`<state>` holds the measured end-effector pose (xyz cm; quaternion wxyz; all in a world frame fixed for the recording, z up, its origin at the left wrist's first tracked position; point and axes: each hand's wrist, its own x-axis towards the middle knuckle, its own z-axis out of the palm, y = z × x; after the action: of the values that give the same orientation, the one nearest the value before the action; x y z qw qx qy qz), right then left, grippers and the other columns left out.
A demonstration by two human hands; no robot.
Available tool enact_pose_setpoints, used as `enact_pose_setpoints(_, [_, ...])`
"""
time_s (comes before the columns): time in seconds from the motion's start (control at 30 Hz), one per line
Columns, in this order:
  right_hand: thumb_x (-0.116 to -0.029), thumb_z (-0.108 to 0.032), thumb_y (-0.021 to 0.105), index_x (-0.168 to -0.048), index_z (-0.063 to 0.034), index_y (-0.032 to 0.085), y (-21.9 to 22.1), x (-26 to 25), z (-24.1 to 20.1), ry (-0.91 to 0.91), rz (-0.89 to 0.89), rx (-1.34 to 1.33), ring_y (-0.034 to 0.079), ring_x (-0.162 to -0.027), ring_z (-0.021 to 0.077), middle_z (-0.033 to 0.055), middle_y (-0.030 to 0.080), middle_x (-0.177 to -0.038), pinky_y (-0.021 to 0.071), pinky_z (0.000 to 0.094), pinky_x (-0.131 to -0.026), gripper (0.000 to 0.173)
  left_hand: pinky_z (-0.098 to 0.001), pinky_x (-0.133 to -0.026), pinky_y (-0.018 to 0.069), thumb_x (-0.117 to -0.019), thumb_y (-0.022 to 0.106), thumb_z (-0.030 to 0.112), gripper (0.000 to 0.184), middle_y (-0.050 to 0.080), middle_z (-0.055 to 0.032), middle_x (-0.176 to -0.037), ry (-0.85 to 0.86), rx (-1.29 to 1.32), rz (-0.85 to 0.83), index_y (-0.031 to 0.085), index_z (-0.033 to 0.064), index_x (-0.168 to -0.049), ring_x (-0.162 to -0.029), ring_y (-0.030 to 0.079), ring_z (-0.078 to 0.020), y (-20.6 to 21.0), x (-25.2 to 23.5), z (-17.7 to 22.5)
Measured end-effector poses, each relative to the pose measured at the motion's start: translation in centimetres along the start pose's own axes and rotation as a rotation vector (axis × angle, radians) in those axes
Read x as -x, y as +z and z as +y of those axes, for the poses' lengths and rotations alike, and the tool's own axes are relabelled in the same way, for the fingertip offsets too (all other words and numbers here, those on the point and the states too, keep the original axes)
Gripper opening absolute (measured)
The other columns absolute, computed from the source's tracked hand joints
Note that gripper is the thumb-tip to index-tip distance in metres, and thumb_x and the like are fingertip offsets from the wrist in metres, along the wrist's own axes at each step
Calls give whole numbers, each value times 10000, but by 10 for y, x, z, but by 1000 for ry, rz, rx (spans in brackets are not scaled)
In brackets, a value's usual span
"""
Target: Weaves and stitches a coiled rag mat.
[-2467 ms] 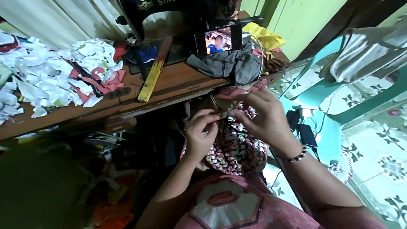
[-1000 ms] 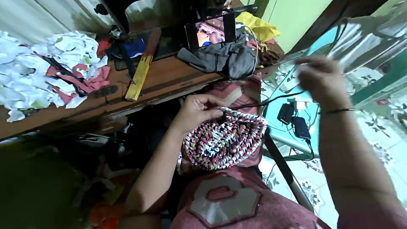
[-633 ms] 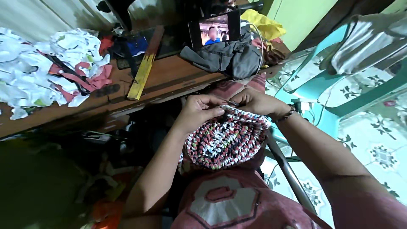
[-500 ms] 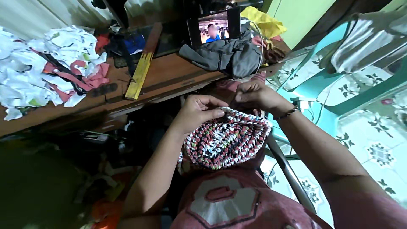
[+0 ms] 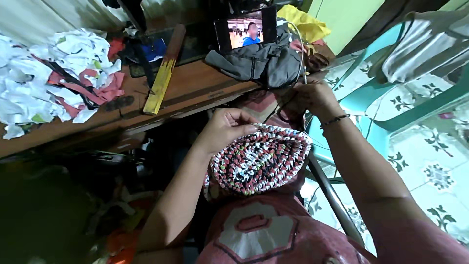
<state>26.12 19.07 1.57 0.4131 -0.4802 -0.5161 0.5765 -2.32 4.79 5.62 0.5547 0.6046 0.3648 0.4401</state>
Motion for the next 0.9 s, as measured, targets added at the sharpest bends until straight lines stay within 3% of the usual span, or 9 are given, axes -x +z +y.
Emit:
enact_pose_setpoints(0.1, [-990, -114, 580, -889, -116, 621, -1, 0, -3, -22, 80, 126, 369, -443, -2, -89, 500, -588, 332, 185, -421, 110, -235, -754, 593, -901, 708, -9, 103, 725, -45, -894, -5, -1, -10, 725, -12, -1002, -806, 687, -84, 6, -5, 0])
enact_pose_setpoints(0.17, [-958, -147, 654, -988, -47, 704, -3, 1, -1, -38, 40, 309, 574, -616, 79, 8, 653, -758, 519, 297, -586, 116, -246, -763, 588, -913, 695, 1, 86, 723, -55, -916, 5, -33, -6, 725, -11, -993, -823, 683, -98, 7, -8, 2])
enact_pose_setpoints(0.27, [-912, -118, 714, -1073, -7, 717, -1, 6, -2, -107, -122, 525, 672, -804, 177, 108, 715, -923, 578, 430, -757, 196, -266, -802, 594, -909, 691, 3, 98, 721, -70, -994, 19, -73, 44, 724, -6, -1001, -882, 686, -120, 7, -7, 3])
enact_pose_setpoints(0.33, [-901, -85, 678, -1167, -16, 703, 4, 13, -10, -190, -190, 587, 628, -732, 180, 111, 680, -860, 548, 430, -693, 276, -267, -787, 596, -894, 708, -9, 111, 733, -63, -951, -2, -69, 113, 728, 3, -1003, -856, 694, -117, 8, -6, 5])
enact_pose_setpoints(0.4, [-899, -89, 608, -1258, -77, 685, 10, 27, -23, -260, -238, 439, 456, -540, 50, -19, 562, -717, 402, 238, -488, 367, -280, -805, 598, -887, 709, -21, 168, 728, -73, -954, -11, -49, 144, 718, -2, -1053, -869, 698, -130, 9, -7, 4])
enact_pose_setpoints(0.53, [-875, -407, 737, -1135, -129, 729, 27, 63, -50, -402, -564, 311, 501, -585, -43, -115, 616, -750, 437, 151, -519, 381, -275, -817, 601, -881, 696, -34, 217, 728, -65, -986, -6, -37, 161, 709, -3, -1096, -888, 701, -119, 11, -8, 5])
enact_pose_setpoints(0.6, [-803, -353, 826, -1036, -106, 756, 39, 75, -55, -402, -628, 403, 550, -604, -29, -83, 660, -747, 472, 159, -534, 347, -271, -813, 598, -890, 691, -28, 206, 729, -65, -994, -6, -33, 146, 707, 0, -1093, -886, 698, -113, 12, -9, 6])
enact_pose_setpoints(0.7, [-871, -170, 779, -877, -73, 735, 43, 71, -42, -338, -629, 332, 559, -570, -10, -54, 649, -683, 472, 167, -520, 108, -262, -787, 595, -904, 700, -16, 169, 729, -68, -966, -33, -21, 122, 715, 0, -1072, -858, 695, -112, 12, -7, 5])
enact_pose_setpoints(0.9, [-918, -177, 723, -811, -107, 683, 37, 59, -25, -148, -670, 123, 523, -503, -3, -54, 612, -632, 438, 168, -458, 134, -281, -827, 612, -884, 745, -16, 228, 746, -77, -1007, -21, -101, 103, 735, -6, -1111, -901, 716, -135, 10, -3, 3])
